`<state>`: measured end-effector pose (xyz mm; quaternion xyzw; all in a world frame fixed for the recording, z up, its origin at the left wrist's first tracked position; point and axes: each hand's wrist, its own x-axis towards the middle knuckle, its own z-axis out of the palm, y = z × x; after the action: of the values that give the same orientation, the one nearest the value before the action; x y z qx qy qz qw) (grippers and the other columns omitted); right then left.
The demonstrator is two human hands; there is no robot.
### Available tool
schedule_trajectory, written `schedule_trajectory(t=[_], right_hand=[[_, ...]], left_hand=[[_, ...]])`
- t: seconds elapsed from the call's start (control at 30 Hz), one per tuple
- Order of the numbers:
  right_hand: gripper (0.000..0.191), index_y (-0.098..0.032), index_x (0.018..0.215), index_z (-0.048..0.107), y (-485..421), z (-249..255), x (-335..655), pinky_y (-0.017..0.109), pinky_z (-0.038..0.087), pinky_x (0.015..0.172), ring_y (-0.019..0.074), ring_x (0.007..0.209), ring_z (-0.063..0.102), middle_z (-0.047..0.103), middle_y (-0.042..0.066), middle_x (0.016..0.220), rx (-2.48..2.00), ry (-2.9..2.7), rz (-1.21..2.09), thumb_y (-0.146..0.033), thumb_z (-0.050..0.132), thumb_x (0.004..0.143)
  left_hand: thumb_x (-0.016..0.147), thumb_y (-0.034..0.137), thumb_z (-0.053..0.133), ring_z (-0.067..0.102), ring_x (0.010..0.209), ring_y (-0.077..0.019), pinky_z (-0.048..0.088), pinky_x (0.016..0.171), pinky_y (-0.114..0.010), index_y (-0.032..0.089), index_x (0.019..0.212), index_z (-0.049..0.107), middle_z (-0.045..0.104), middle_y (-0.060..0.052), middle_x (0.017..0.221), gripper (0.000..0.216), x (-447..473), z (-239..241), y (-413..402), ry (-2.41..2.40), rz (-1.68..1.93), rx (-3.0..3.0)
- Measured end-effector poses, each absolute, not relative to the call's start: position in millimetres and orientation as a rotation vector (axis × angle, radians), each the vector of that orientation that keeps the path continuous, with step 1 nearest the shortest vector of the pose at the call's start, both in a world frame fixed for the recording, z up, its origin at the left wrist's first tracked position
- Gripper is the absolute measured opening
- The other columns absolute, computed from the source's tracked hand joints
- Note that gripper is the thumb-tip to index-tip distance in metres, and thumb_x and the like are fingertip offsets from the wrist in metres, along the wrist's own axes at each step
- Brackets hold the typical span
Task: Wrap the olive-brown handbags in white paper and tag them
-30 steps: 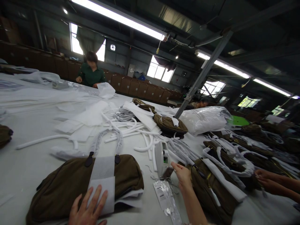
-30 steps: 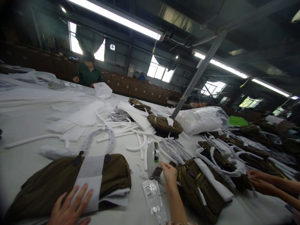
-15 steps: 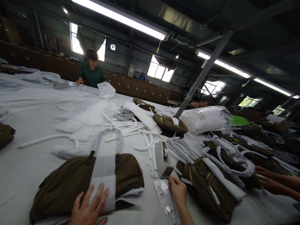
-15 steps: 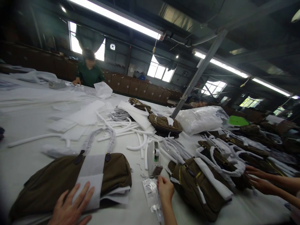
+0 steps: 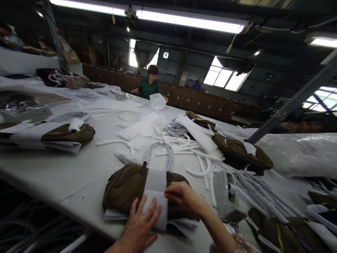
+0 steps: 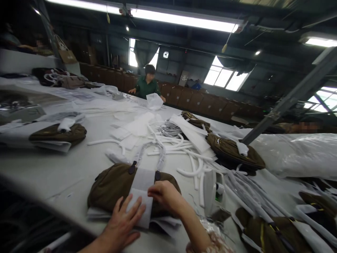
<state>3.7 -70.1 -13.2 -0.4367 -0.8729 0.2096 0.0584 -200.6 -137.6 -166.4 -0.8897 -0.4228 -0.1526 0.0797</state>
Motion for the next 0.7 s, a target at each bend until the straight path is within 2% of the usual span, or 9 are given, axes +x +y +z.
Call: schedule_trajectory(t=[0.1, 0.27, 0.4, 0.5, 0.57, 0.6, 0.7], right_hand=[[0.018, -0.022, 0.085, 0.074, -30.8, -21.5, -28.9, 0.02, 0.041, 0.064, 0.0135, 0.074, 0.063, 0.071, 0.0, 0.079, -1.278, -2.975, 0.512, -0.018, 0.056, 0.083], [0.018, -0.023, 0.08, 0.075, -3.6, -48.9, -62.8, 0.023, 0.042, 0.063, 0.0184, 0.076, 0.067, 0.073, 0.002, 0.077, -1.287, -3.15, 0.45, -0.011, 0.062, 0.074], [0.01, -0.019, 0.082, 0.074, -2.2, -61.0, -69.7, 0.029, 0.046, 0.069, 0.0246, 0.081, 0.067, 0.073, 0.009, 0.081, -1.391, -3.119, 0.38, -0.02, 0.068, 0.074], [0.035, -0.017, 0.098, 0.07, 3.2, -68.5, -62.3, 0.033, 0.047, 0.073, 0.028, 0.085, 0.067, 0.072, 0.013, 0.089, -1.505, -2.997, 0.34, -0.034, 0.076, 0.068], [0.046, -0.018, 0.102, 0.068, 9.2, -74.9, -56.1, 0.032, 0.047, 0.071, 0.027, 0.082, 0.067, 0.072, 0.012, 0.088, -1.575, -2.897, 0.346, -0.038, 0.079, 0.063], [0.045, -0.019, 0.099, 0.068, 12.0, -78.1, -53.5, 0.03, 0.047, 0.068, 0.0252, 0.078, 0.067, 0.072, 0.009, 0.085, -1.605, -2.847, 0.364, -0.039, 0.08, 0.061], [0.028, -0.022, 0.079, 0.069, 13.8, -84.9, -45.9, 0.022, 0.043, 0.057, 0.0178, 0.065, 0.065, 0.07, 0.002, 0.071, -1.683, -2.659, 0.41, -0.042, 0.079, 0.062]], left_hand=[[0.075, 0.047, 0.066, 0.029, 0.132, -0.043, 0.016, 0.103, -0.063, 0.032, 0.146, 0.026, 0.031, -0.005, 0.153, 0.083, -199.9, -170.2, -136.3, -1.292, -0.451, -2.685], [0.081, 0.057, 0.056, 0.028, 0.134, -0.0426, 0.018, 0.104, -0.063, 0.033, 0.147, 0.023, 0.032, -0.005, 0.152, 0.078, -200.7, -175.8, -134.3, -1.3, -0.47, -2.747], [0.082, 0.063, 0.052, 0.028, 0.134, -0.0432, 0.016, 0.105, -0.065, 0.031, 0.146, 0.025, 0.036, -0.008, 0.15, 0.077, -204.1, -168.1, -132.9, -1.304, -0.472, -2.832], [0.082, 0.066, 0.049, 0.023, 0.136, -0.0437, 0.005, 0.104, -0.073, 0.027, 0.143, 0.031, 0.04, -0.012, 0.146, 0.074, -206.7, -151.0, -124.9, -1.232, -0.486, -2.912], [0.083, 0.066, 0.047, 0.022, 0.137, -0.0415, 0.0, 0.102, -0.076, 0.026, 0.137, 0.039, 0.048, -0.013, 0.137, 0.067, -207.0, -138.3, -116.5, -1.141, -0.473, -2.982], [0.084, 0.065, 0.046, 0.025, 0.136, -0.04, 0.001, 0.102, -0.077, 0.026, 0.133, 0.042, 0.052, -0.012, 0.131, 0.063, -206.4, -133.2, -112.5, -1.114, -0.458, -3.012], [0.085, 0.06, 0.051, 0.037, 0.128, -0.0374, 0.015, 0.101, -0.075, 0.027, 0.128, 0.045, 0.055, -0.01, 0.123, 0.055, -203.2, -127.9, -106.9, -1.138, -0.413, -3.046]])
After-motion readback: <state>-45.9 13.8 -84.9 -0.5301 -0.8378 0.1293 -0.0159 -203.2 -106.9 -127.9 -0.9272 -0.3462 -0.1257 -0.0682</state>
